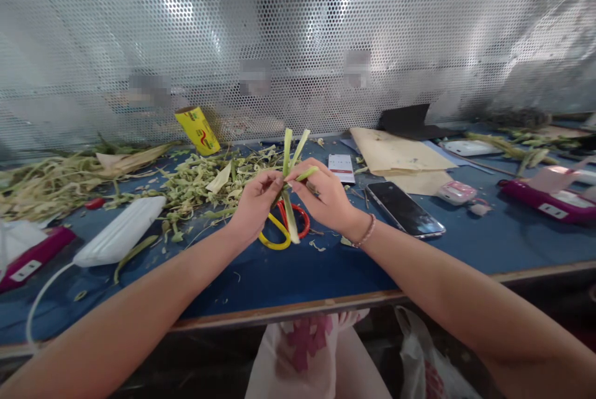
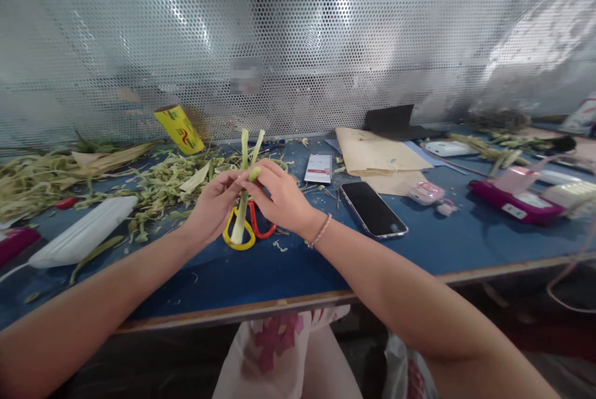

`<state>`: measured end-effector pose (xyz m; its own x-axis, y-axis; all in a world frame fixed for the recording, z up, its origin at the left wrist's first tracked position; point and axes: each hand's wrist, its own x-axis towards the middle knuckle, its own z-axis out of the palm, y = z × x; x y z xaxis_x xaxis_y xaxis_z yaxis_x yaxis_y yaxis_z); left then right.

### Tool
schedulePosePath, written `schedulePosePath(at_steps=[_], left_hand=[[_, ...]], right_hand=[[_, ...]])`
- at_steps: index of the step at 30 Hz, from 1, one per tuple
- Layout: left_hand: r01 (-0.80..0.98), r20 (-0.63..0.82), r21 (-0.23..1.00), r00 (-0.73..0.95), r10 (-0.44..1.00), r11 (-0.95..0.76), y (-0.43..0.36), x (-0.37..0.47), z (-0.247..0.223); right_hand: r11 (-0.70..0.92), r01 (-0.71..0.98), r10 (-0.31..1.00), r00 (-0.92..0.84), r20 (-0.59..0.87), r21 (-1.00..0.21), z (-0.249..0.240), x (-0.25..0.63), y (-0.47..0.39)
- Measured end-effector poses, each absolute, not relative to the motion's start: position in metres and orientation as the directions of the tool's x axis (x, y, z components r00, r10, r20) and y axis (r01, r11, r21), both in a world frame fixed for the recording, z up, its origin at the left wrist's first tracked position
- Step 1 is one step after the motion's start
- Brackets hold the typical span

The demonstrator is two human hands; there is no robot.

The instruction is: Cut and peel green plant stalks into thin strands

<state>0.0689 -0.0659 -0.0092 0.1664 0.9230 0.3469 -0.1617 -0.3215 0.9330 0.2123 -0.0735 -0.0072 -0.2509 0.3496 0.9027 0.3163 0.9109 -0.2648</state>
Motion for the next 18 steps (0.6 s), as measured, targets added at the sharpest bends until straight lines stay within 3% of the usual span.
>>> schedulePosePath(at_steps=[5, 9, 18], left_hand=[[-0.291, 0.266, 0.933, 0.156, 0.951, -0.213, -0.0669, 0.0692, -0.0066], [-0.332, 0.258, 0.925, 0.186, 0.948, -0.186, -0.0675, 0.0695, -0.0063], [-0.244, 0.303, 0.933, 0.139, 0.943, -0.264, -0.0722, 0.0713, -0.0046]], right_hand=[[0.878, 0.346, 0.408, -0.180, 0.895, -0.331, -0.0082, 0.2130, -0.0736], [0.890, 0.344, 0.379, -0.192, 0.905, -0.299, -0.0070, 0.2138, -0.0738], [0.965, 0.217, 0.237, -0.468, 0.852, -0.149, -0.0031, 0.2175, -0.0803]])
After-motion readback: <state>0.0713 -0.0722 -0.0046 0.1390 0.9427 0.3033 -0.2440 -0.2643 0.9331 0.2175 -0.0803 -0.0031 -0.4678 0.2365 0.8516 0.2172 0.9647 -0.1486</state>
